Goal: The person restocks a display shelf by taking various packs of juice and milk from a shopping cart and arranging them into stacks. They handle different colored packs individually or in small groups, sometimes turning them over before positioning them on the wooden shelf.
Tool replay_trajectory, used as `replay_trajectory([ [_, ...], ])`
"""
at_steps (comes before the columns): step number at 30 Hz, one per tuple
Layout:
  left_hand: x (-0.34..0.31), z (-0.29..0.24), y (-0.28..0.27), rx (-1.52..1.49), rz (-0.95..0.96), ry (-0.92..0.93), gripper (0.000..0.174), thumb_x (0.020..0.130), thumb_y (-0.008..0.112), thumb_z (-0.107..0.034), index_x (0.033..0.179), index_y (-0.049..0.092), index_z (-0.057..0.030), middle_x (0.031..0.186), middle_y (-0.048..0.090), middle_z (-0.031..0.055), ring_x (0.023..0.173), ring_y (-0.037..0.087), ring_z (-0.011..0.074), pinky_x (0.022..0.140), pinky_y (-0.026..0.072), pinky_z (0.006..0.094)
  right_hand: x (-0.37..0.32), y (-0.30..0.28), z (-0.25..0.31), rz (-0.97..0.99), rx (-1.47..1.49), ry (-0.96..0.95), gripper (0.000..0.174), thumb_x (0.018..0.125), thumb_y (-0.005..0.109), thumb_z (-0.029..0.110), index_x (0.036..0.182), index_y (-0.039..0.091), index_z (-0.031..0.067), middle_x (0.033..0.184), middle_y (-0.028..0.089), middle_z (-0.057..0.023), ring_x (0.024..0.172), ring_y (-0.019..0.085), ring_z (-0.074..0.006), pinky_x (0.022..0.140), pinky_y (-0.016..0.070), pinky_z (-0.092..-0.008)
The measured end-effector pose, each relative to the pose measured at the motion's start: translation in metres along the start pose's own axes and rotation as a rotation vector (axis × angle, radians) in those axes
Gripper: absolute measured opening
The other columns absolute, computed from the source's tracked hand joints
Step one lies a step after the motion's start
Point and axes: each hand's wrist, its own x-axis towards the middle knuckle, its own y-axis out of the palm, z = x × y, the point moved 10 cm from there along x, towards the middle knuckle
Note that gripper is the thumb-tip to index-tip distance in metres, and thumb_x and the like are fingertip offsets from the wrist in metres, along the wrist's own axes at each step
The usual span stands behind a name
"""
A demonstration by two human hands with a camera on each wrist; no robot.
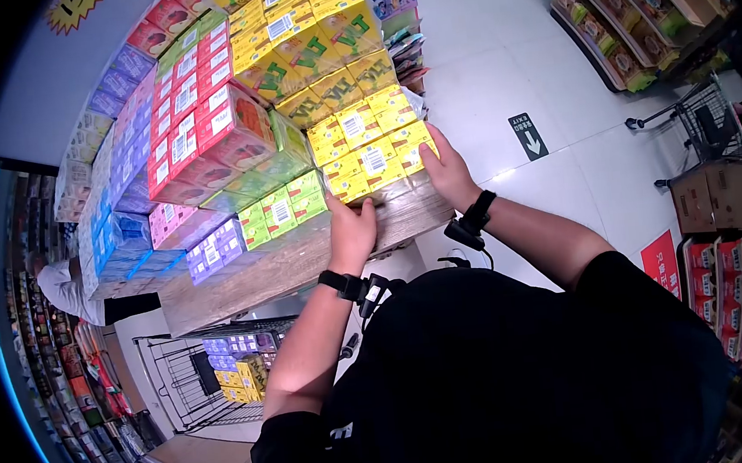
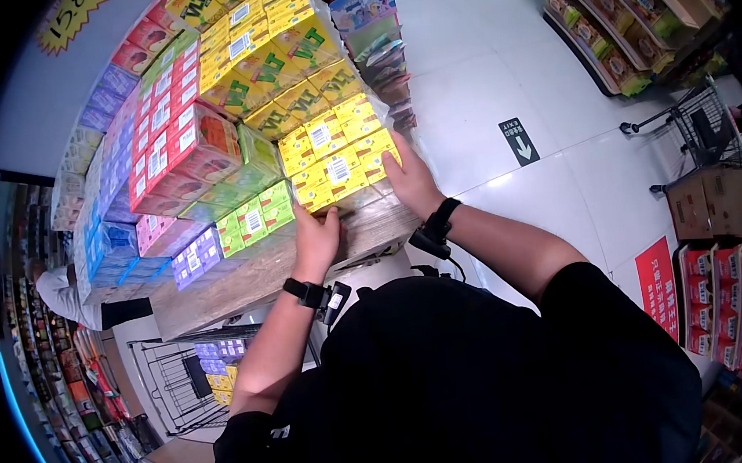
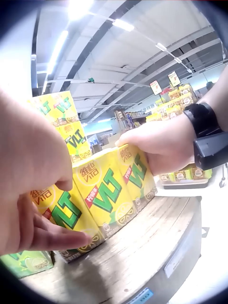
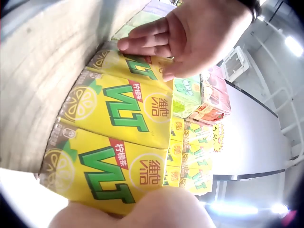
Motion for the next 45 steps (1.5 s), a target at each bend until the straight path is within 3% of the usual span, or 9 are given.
replay_trajectory([
  [5, -0.008, -0.003, -0.004, -0.161, -0.067, 0.172, 0.075, 0.090, 0.055, -0.005, 0.142, 0.004, 0.0111, 0.112, 0.058, 0.0266, 0.094, 0.065, 0.0267, 0.077, 0.0533, 0.0333, 0.001, 0.007, 0.006, 0.038, -0.075, -0.008, 0.044, 0.101, 0.043, 0.017, 0.139, 0.034, -0.0024, 0.130, 0.052, -0.0149, 0.121, 0.049, -0.0197, 0.102, 0.0369, -0.0304],
  [16, -0.017, -0.015, -0.016, -0.246, -0.040, 0.296, 0.064, 0.090, 0.046, 0.002, 0.144, 0.012, -0.0041, 0.099, 0.063, 0.0203, 0.093, 0.067, 0.0232, 0.081, 0.0523, 0.0318, -0.005, 0.013, 0.018, 0.342, 0.044, -0.046, 0.067, 0.093, 0.057, 0.008, 0.147, 0.018, 0.0031, 0.140, 0.040, -0.0152, 0.129, 0.040, -0.0221, 0.108, 0.0313, -0.0341],
  [22, -0.012, -0.016, -0.024, -0.016, 0.051, 0.293, 0.051, 0.089, 0.048, 0.005, 0.134, 0.025, -0.0040, 0.094, 0.066, 0.0148, 0.085, 0.068, 0.0206, 0.080, 0.0524, 0.0301, -0.008, 0.019, 0.007, 0.316, 0.027, -0.037, 0.071, 0.093, 0.058, 0.010, 0.148, 0.014, 0.0003, 0.143, 0.035, -0.0192, 0.134, 0.034, -0.0262, 0.109, 0.0286, -0.0349],
  [23, -0.017, -0.014, -0.027, -0.039, -0.020, 0.419, 0.038, 0.087, 0.053, 0.001, 0.122, 0.038, -0.0034, 0.089, 0.067, 0.0125, 0.080, 0.067, 0.0196, 0.075, 0.0523, 0.0295, -0.008, 0.019, 0.006, 0.323, 0.030, -0.033, 0.071, 0.093, 0.058, 0.010, 0.148, 0.014, 0.0003, 0.143, 0.035, -0.0192, 0.134, 0.034, -0.0262, 0.109, 0.0286, -0.0349],
  [28, -0.025, -0.004, -0.042, 0.423, 0.069, 0.256, 0.015, 0.082, 0.062, -0.013, 0.080, 0.054, -0.0015, 0.075, 0.063, 0.0132, 0.071, 0.062, 0.0286, 0.064, 0.0487, 0.0337, -0.018, 0.001, -0.019, 0.250, -0.122, 0.021, 0.076, 0.093, 0.060, 0.018, 0.148, 0.012, -0.0004, 0.146, 0.031, -0.0238, 0.136, 0.032, -0.0316, 0.111, 0.0283, -0.0359],
  [30, -0.019, -0.001, -0.055, 0.350, -0.065, 0.481, 0.020, 0.081, 0.062, -0.016, 0.071, 0.056, -0.0001, 0.075, 0.062, 0.0160, 0.071, 0.060, 0.0332, 0.064, 0.0474, 0.0374, -0.025, -0.016, -0.029, 0.230, -0.248, 0.001, 0.074, 0.093, 0.060, 0.021, 0.147, 0.015, -0.0004, 0.145, 0.032, -0.0242, 0.136, 0.034, -0.0319, 0.109, 0.0313, -0.0371],
  [34, -0.016, -0.013, -0.055, 0.312, -0.112, 0.430, 0.016, 0.079, 0.062, -0.015, 0.075, 0.062, 0.0001, 0.077, 0.063, 0.0173, 0.072, 0.060, 0.0351, 0.065, 0.0476, 0.0395, -0.031, -0.062, -0.051, 0.040, -0.171, 0.102, 0.047, 0.095, 0.057, 0.019, 0.134, 0.038, -0.0001, 0.128, 0.047, -0.0175, 0.119, 0.049, -0.0233, 0.097, 0.0434, -0.0341],
  [36, -0.020, -0.011, -0.055, 0.250, -0.108, 0.410, 0.016, 0.078, 0.063, -0.015, 0.074, 0.060, 0.0004, 0.076, 0.061, 0.0168, 0.073, 0.059, 0.0355, 0.066, 0.0471, 0.0398, -0.033, -0.077, -0.052, -0.006, -0.148, 0.108, 0.024, 0.096, 0.054, 0.016, 0.115, 0.049, 0.0017, 0.105, 0.055, -0.0078, 0.095, 0.054, -0.0149, 0.083, 0.0463, -0.0287],
  [45, -0.093, 0.024, -0.103, 0.133, -0.168, 0.490, 0.014, 0.075, 0.067, -0.009, 0.078, 0.056, 0.0000, 0.079, 0.057, 0.0127, 0.076, 0.058, 0.0284, 0.070, 0.0479, 0.0339, -0.050, -0.049, 0.028, -0.037, 0.009, -0.106, 0.018, 0.096, 0.046, 0.012, 0.112, 0.047, 0.0025, 0.097, 0.051, -0.0047, 0.089, 0.049, -0.0124, 0.085, 0.0427, -0.0275],
])
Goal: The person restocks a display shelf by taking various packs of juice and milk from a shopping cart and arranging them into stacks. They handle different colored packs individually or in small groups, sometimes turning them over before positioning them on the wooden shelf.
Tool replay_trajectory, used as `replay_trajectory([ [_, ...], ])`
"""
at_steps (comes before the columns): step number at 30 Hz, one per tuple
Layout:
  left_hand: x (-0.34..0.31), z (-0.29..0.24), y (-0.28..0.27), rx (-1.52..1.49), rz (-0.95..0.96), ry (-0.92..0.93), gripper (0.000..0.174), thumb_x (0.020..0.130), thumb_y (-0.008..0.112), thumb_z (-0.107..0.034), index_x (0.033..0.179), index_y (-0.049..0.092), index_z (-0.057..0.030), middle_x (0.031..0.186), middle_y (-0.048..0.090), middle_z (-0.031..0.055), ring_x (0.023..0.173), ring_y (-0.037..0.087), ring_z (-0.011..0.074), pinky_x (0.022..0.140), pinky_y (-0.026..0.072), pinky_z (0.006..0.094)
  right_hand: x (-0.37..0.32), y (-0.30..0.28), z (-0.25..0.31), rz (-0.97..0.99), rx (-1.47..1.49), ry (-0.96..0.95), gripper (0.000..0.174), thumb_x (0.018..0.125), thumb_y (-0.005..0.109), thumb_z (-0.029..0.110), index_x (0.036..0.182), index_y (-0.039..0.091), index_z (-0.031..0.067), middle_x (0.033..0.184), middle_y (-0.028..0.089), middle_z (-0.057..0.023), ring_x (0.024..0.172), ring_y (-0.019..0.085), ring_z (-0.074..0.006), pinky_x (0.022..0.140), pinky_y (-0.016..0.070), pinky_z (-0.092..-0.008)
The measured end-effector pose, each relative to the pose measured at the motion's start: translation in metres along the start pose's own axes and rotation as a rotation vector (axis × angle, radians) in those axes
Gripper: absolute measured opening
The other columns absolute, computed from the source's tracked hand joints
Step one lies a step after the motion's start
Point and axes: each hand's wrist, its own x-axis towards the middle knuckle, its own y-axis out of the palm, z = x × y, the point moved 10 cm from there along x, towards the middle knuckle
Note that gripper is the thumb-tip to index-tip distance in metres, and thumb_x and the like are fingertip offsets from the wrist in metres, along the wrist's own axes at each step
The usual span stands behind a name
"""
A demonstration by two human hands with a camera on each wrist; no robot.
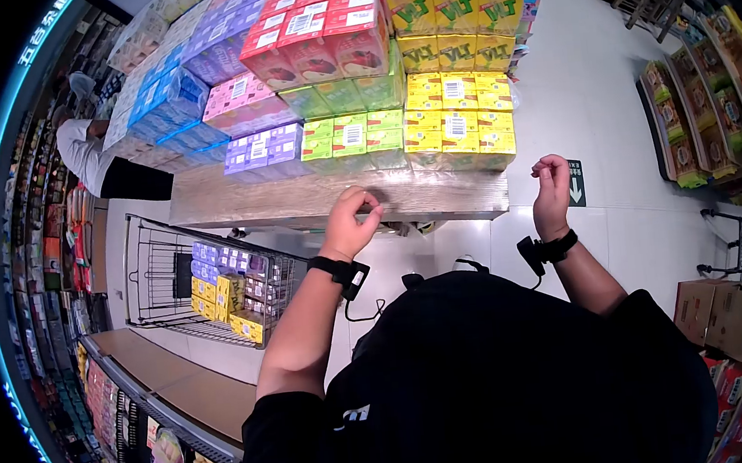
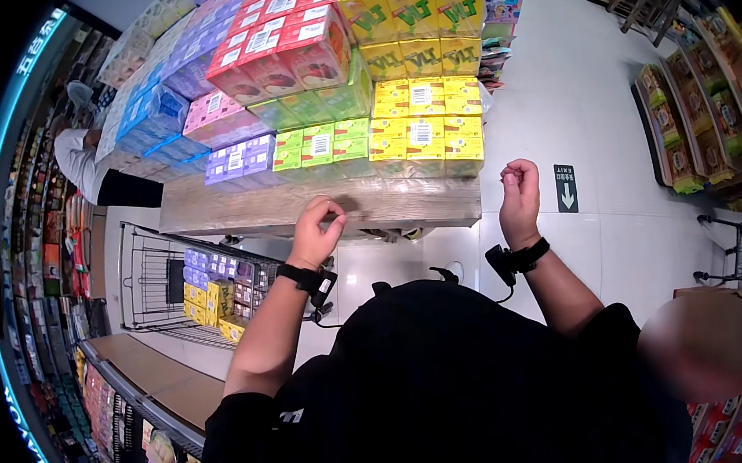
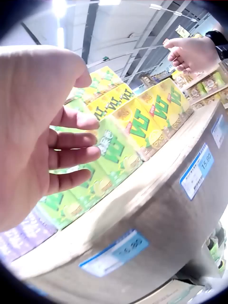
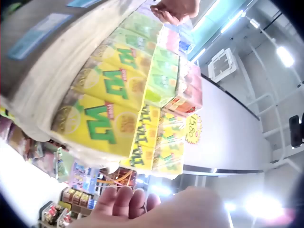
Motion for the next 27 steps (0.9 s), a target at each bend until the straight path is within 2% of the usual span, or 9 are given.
replay_trajectory([
  [2, -0.035, 0.021, -0.031, -0.121, -0.112, -0.077, 0.009, 0.078, 0.064, 0.000, 0.086, 0.059, 0.0004, 0.090, 0.057, 0.0095, 0.078, 0.059, 0.0197, 0.071, 0.0506, 0.0280, -0.005, 0.034, 0.029, 0.065, 0.063, -0.068, 0.021, 0.096, 0.047, 0.014, 0.114, 0.047, 0.0018, 0.099, 0.051, -0.0055, 0.091, 0.048, -0.0129, 0.086, 0.0424, -0.0281],
  [7, -0.153, 0.089, -0.110, -0.263, -0.373, -0.295, 0.013, 0.087, 0.059, -0.001, 0.100, 0.061, 0.0003, 0.103, 0.057, 0.0079, 0.082, 0.060, 0.0140, 0.071, 0.0524, 0.0259, -0.047, 0.136, 0.068, 0.290, 0.195, -0.200, 0.035, 0.093, 0.050, 0.020, 0.120, 0.044, -0.0004, 0.106, 0.050, -0.0077, 0.099, 0.050, -0.0165, 0.092, 0.0414, -0.0302],
  [8, -0.182, 0.102, -0.127, -0.262, -0.404, -0.333, 0.016, 0.090, 0.055, -0.005, 0.104, 0.060, 0.0011, 0.104, 0.057, 0.0080, 0.087, 0.060, 0.0143, 0.074, 0.0535, 0.0268, -0.062, 0.159, 0.068, 0.324, 0.122, -0.208, 0.044, 0.095, 0.048, 0.032, 0.123, 0.043, -0.0011, 0.111, 0.052, -0.0112, 0.104, 0.053, -0.0201, 0.093, 0.0418, -0.0326],
  [11, -0.272, 0.131, -0.180, -0.365, -0.566, -0.440, 0.024, 0.097, 0.046, -0.011, 0.116, 0.055, 0.0007, 0.109, 0.056, 0.0077, 0.096, 0.059, 0.0148, 0.079, 0.0549, 0.0297, -0.112, 0.235, 0.077, 0.478, 0.152, -0.193, 0.044, 0.095, 0.047, 0.031, 0.124, 0.042, -0.0009, 0.114, 0.053, -0.0128, 0.107, 0.053, -0.0211, 0.093, 0.0420, -0.0333],
  [13, -0.336, 0.148, -0.216, -0.461, -0.746, -0.445, 0.020, 0.095, 0.050, -0.007, 0.113, 0.056, 0.0006, 0.107, 0.057, 0.0074, 0.093, 0.060, 0.0147, 0.080, 0.0554, 0.0290, -0.151, 0.290, 0.085, 0.596, 0.255, -0.175, 0.045, 0.093, 0.050, 0.027, 0.128, 0.041, -0.0007, 0.121, 0.053, -0.0135, 0.113, 0.052, -0.0208, 0.095, 0.0415, -0.0320],
  [18, -0.475, 0.180, -0.281, -0.557, -0.996, -0.589, 0.026, 0.098, 0.043, -0.016, 0.118, 0.053, -0.0027, 0.116, 0.054, 0.0073, 0.103, 0.058, 0.0169, 0.086, 0.0516, 0.0342, -0.247, 0.418, 0.103, 0.852, 0.311, -0.099, 0.052, 0.098, 0.045, 0.034, 0.136, 0.035, 0.0001, 0.132, 0.048, -0.0157, 0.124, 0.048, -0.0241, 0.099, 0.0407, -0.0356],
  [19, -0.496, 0.184, -0.290, -0.559, -1.023, -0.594, 0.026, 0.098, 0.043, -0.016, 0.118, 0.053, -0.0027, 0.116, 0.054, 0.0073, 0.103, 0.058, 0.0169, 0.086, 0.0516, 0.0342, -0.261, 0.442, 0.105, 0.896, 0.330, -0.078, 0.050, 0.099, 0.043, 0.032, 0.137, 0.034, 0.0006, 0.133, 0.047, -0.0158, 0.126, 0.047, -0.0242, 0.100, 0.0405, -0.0359],
  [22, -0.551, 0.201, -0.303, -0.639, -1.120, -0.759, 0.040, 0.100, 0.038, -0.036, 0.131, 0.041, -0.0112, 0.131, 0.045, 0.0101, 0.116, 0.051, 0.0244, 0.093, 0.0469, 0.0434, -0.300, 0.508, 0.099, 1.044, 0.352, 0.083, 0.048, 0.101, 0.039, 0.029, 0.141, 0.031, 0.0027, 0.137, 0.043, -0.0162, 0.128, 0.044, -0.0243, 0.102, 0.0397, -0.0358],
  [27, -0.591, 0.235, -0.294, -0.804, -1.208, -0.913, 0.059, 0.096, 0.040, -0.048, 0.141, 0.032, -0.0109, 0.140, 0.036, 0.0150, 0.119, 0.048, 0.0292, 0.095, 0.0453, 0.0460, -0.354, 0.608, 0.095, 1.277, 0.288, 0.164, 0.046, 0.102, 0.040, 0.023, 0.142, 0.031, 0.0036, 0.138, 0.043, -0.0155, 0.129, 0.044, -0.0233, 0.103, 0.0382, -0.0341],
])
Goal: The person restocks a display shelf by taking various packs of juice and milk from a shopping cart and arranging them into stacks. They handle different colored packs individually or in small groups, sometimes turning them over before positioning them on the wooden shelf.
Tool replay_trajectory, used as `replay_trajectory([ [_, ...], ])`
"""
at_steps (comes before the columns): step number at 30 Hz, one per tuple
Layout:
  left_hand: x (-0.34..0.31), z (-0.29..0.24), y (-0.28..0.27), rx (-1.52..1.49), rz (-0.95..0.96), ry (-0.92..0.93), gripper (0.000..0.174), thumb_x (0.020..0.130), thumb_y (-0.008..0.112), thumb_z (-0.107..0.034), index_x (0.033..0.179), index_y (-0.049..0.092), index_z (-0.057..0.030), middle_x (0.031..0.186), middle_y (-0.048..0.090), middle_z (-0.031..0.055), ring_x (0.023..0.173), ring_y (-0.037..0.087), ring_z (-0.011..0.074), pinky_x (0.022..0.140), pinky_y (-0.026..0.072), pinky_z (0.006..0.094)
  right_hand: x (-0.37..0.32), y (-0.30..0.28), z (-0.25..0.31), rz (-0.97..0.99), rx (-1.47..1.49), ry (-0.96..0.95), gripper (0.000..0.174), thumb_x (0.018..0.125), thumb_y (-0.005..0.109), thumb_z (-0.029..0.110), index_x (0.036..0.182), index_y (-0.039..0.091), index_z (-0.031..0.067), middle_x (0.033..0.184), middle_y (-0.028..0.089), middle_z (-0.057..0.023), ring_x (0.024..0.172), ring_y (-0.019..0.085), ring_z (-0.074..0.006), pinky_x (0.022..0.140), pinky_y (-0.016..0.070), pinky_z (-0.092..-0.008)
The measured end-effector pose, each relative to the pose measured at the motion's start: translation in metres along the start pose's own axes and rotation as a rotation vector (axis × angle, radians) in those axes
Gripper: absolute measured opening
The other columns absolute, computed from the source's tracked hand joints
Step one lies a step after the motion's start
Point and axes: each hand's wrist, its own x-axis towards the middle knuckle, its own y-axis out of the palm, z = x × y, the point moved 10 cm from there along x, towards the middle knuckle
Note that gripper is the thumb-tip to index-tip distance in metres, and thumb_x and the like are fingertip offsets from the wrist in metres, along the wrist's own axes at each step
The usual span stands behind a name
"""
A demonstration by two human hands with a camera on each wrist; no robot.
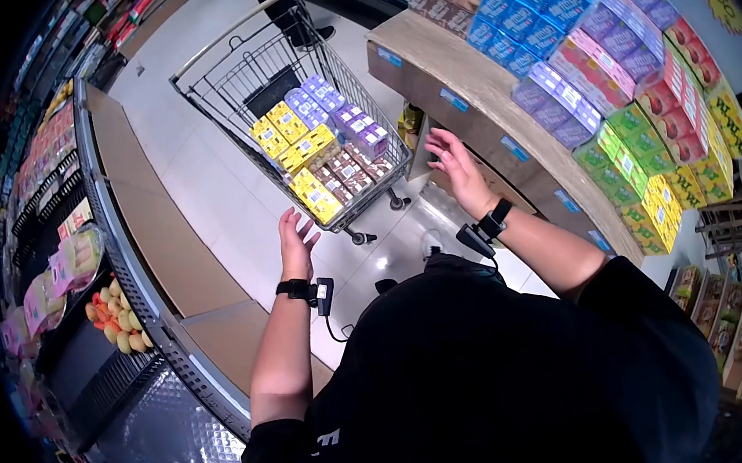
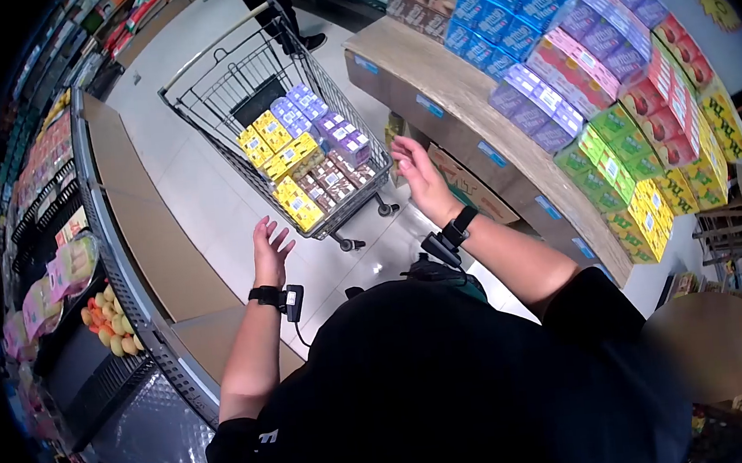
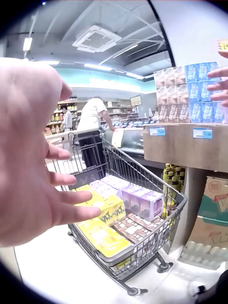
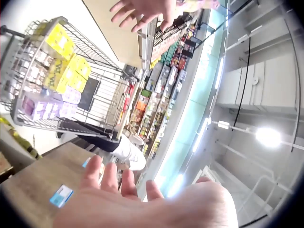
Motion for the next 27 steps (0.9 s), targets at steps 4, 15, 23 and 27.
replay_trajectory([
  [4, 0.032, 0.045, -0.003, -0.198, -0.096, -0.257, 0.071, 0.091, 0.049, -0.048, 0.146, 0.024, -0.0094, 0.142, 0.034, 0.0186, 0.117, 0.048, 0.0322, 0.096, 0.0443, 0.0459, 0.075, 0.059, -0.051, 0.259, -0.137, 0.051, 0.041, 0.103, 0.039, 0.022, 0.141, 0.037, 0.0064, 0.139, 0.044, -0.0095, 0.127, 0.042, -0.0181, 0.103, 0.0365, -0.0321],
  [15, 0.098, 0.170, 0.001, -0.820, -0.347, -0.611, 0.051, 0.094, 0.047, -0.041, 0.114, 0.043, 0.0061, 0.119, 0.052, 0.0255, 0.117, 0.052, 0.0373, 0.104, 0.0408, 0.0468, 0.223, 0.262, -0.249, 0.899, -0.491, 0.082, 0.048, 0.093, 0.056, 0.033, 0.123, 0.053, -0.0036, 0.122, 0.057, -0.0239, 0.115, 0.054, -0.0361, 0.100, 0.0409, -0.0408],
  [23, 0.120, 0.182, 0.012, -1.053, -0.421, -0.633, 0.065, 0.091, 0.049, -0.036, 0.130, 0.031, 0.0130, 0.129, 0.041, 0.0308, 0.124, 0.045, 0.0388, 0.110, 0.0355, 0.0442, 0.231, 0.335, -0.380, 1.192, -0.696, 0.104, 0.052, 0.094, 0.050, 0.040, 0.113, 0.059, -0.0071, 0.108, 0.062, -0.0276, 0.103, 0.059, -0.0406, 0.091, 0.0461, -0.0446],
  [27, 0.132, 0.216, 0.015, -1.073, -0.434, -0.646, 0.067, 0.092, 0.047, -0.037, 0.137, 0.026, 0.0078, 0.135, 0.035, 0.0310, 0.123, 0.042, 0.0371, 0.110, 0.0320, 0.0440, 0.213, 0.341, -0.409, 1.404, -0.816, 0.187, 0.047, 0.098, 0.045, 0.042, 0.109, 0.060, -0.0005, 0.100, 0.064, -0.0227, 0.096, 0.062, -0.0368, 0.083, 0.0479, -0.0420],
])
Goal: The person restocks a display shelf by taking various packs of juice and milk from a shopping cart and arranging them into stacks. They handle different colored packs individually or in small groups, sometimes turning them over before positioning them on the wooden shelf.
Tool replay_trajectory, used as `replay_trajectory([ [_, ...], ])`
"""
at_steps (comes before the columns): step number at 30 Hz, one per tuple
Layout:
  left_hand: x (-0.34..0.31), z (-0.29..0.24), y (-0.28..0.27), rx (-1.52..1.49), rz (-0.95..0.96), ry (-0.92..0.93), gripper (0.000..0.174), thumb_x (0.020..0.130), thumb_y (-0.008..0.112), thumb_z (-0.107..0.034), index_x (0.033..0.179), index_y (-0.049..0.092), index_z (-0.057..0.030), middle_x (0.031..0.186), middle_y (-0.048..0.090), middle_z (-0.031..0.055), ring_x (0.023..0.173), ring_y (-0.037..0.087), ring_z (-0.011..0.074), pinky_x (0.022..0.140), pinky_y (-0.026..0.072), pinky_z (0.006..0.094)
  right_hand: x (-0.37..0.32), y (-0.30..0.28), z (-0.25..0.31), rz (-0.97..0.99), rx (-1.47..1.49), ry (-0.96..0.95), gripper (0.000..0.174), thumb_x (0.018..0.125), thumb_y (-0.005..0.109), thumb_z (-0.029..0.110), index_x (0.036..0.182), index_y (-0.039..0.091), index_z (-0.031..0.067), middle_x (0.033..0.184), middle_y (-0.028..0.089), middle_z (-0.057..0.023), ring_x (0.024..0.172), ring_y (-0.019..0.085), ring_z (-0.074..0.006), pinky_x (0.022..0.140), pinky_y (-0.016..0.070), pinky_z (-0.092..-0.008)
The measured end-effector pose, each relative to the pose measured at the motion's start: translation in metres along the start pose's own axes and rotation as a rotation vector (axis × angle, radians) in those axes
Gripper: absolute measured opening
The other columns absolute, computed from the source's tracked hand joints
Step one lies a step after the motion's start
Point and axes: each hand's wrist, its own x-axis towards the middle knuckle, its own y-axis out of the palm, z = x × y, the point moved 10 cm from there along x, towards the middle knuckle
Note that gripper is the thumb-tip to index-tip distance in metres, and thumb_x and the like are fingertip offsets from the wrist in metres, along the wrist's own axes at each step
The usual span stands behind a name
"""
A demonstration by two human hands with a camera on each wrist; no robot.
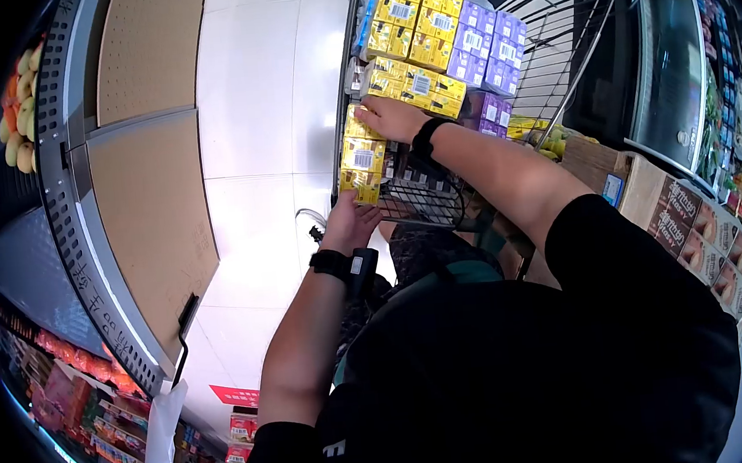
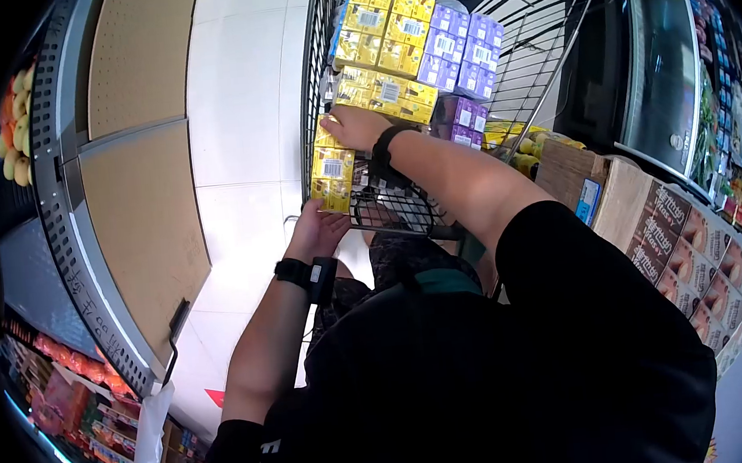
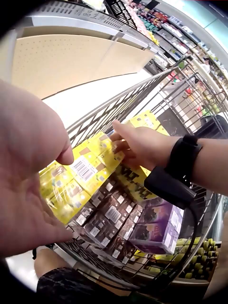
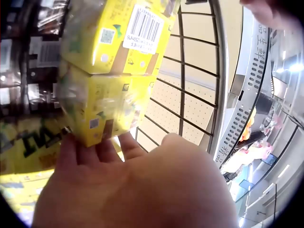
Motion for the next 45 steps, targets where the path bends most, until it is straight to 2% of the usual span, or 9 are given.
replay_trajectory([
  [11, 0.051, 0.011, -0.034, -0.004, -0.169, 0.051, 0.051, 0.086, 0.056, -0.031, 0.128, 0.044, -0.0046, 0.119, 0.054, 0.0154, 0.103, 0.053, 0.0332, 0.092, 0.0442, 0.0410, -0.014, 0.005, -0.039, -0.046, 0.149, 0.093, 0.057, 0.093, 0.047, 0.051, 0.126, 0.057, 0.0065, 0.120, 0.062, -0.0214, 0.113, 0.058, -0.0364, 0.098, 0.0437, -0.0388],
  [13, 0.030, -0.026, 0.005, 0.821, 0.006, 0.531, 0.052, 0.085, 0.054, -0.030, 0.130, 0.044, -0.0051, 0.122, 0.050, 0.0197, 0.105, 0.051, 0.0293, 0.093, 0.0415, 0.0402, -0.039, -0.008, -0.044, -0.181, 0.212, 0.109, 0.053, 0.092, 0.048, 0.049, 0.125, 0.058, 0.0078, 0.115, 0.064, -0.0207, 0.108, 0.061, -0.0360, 0.094, 0.0459, -0.0394],
  [14, 0.020, -0.005, -0.004, 0.174, -0.216, 0.066, 0.052, 0.084, 0.055, -0.026, 0.129, 0.044, -0.0027, 0.114, 0.053, 0.0185, 0.097, 0.052, 0.0271, 0.086, 0.0437, 0.0376, -0.054, -0.015, -0.048, -0.241, 0.205, 0.111, 0.051, 0.092, 0.049, 0.047, 0.123, 0.058, 0.0076, 0.109, 0.066, -0.0204, 0.103, 0.062, -0.0361, 0.091, 0.0471, -0.0403],
  [19, 0.019, -0.030, 0.019, 0.704, -0.233, 0.161, 0.056, 0.083, 0.057, -0.022, 0.130, 0.042, 0.0033, 0.102, 0.058, 0.0138, 0.082, 0.054, 0.0211, 0.076, 0.0463, 0.0336, -0.143, -0.003, -0.105, -0.364, 0.353, 0.443, 0.054, 0.093, 0.050, 0.049, 0.119, 0.059, 0.0026, 0.106, 0.065, -0.0242, 0.103, 0.062, -0.0379, 0.088, 0.0478, -0.0398],
  [21, 0.024, -0.062, 0.040, 0.973, -0.254, 0.464, 0.057, 0.079, 0.063, -0.022, 0.127, 0.047, 0.0046, 0.098, 0.063, 0.0142, 0.077, 0.061, 0.0200, 0.064, 0.0497, 0.0310, -0.174, 0.030, -0.144, -0.413, 0.442, 0.550, 0.055, 0.095, 0.048, 0.049, 0.116, 0.060, -0.0002, 0.106, 0.067, -0.0212, 0.100, 0.064, -0.0329, 0.088, 0.0470, -0.0371],
  [25, 0.060, -0.070, 0.062, 1.469, -0.237, 0.427, 0.069, 0.078, 0.062, -0.038, 0.131, 0.048, 0.0017, 0.117, 0.056, 0.0319, 0.110, 0.057, 0.0415, 0.098, 0.0444, 0.0419, -0.214, 0.071, -0.158, -0.535, 0.870, 0.604, 0.052, 0.096, 0.048, 0.045, 0.115, 0.061, -0.0019, 0.103, 0.068, -0.0171, 0.096, 0.063, -0.0251, 0.087, 0.0462, -0.0343],
  [32, 0.069, -0.090, 0.071, 1.490, -0.387, 0.780, 0.074, 0.080, 0.061, -0.040, 0.131, 0.038, 0.0093, 0.120, 0.051, 0.0339, 0.109, 0.053, 0.0422, 0.100, 0.0395, 0.0424, -0.204, 0.085, -0.169, -0.675, 1.013, 0.445, 0.051, 0.098, 0.050, 0.039, 0.127, 0.051, -0.0040, 0.118, 0.060, -0.0198, 0.107, 0.056, -0.0220, 0.094, 0.0418, -0.0319],
  [36, 0.090, -0.062, 0.063, 1.164, -0.140, 0.391, 0.050, 0.091, 0.047, -0.039, 0.112, 0.059, 0.0048, 0.090, 0.064, 0.0108, 0.077, 0.057, 0.0180, 0.064, 0.0435, 0.0310, -0.194, 0.092, -0.178, -0.770, 1.138, 0.384, 0.056, 0.099, 0.046, 0.041, 0.129, 0.049, -0.0063, 0.118, 0.061, -0.0170, 0.109, 0.057, -0.0235, 0.095, 0.0413, -0.0335],
  [45, 0.019, -0.094, 0.106, 1.675, -0.054, 0.613, 0.051, 0.089, 0.053, -0.042, 0.100, 0.065, 0.0063, 0.085, 0.068, 0.0213, 0.079, 0.067, 0.0307, 0.076, 0.0494, 0.0373, -0.238, 0.014, -0.084, -0.855, 1.015, 0.274, 0.050, 0.099, 0.047, 0.038, 0.120, 0.056, -0.0057, 0.110, 0.065, -0.0155, 0.100, 0.062, -0.0227, 0.088, 0.0454, -0.0335],
])
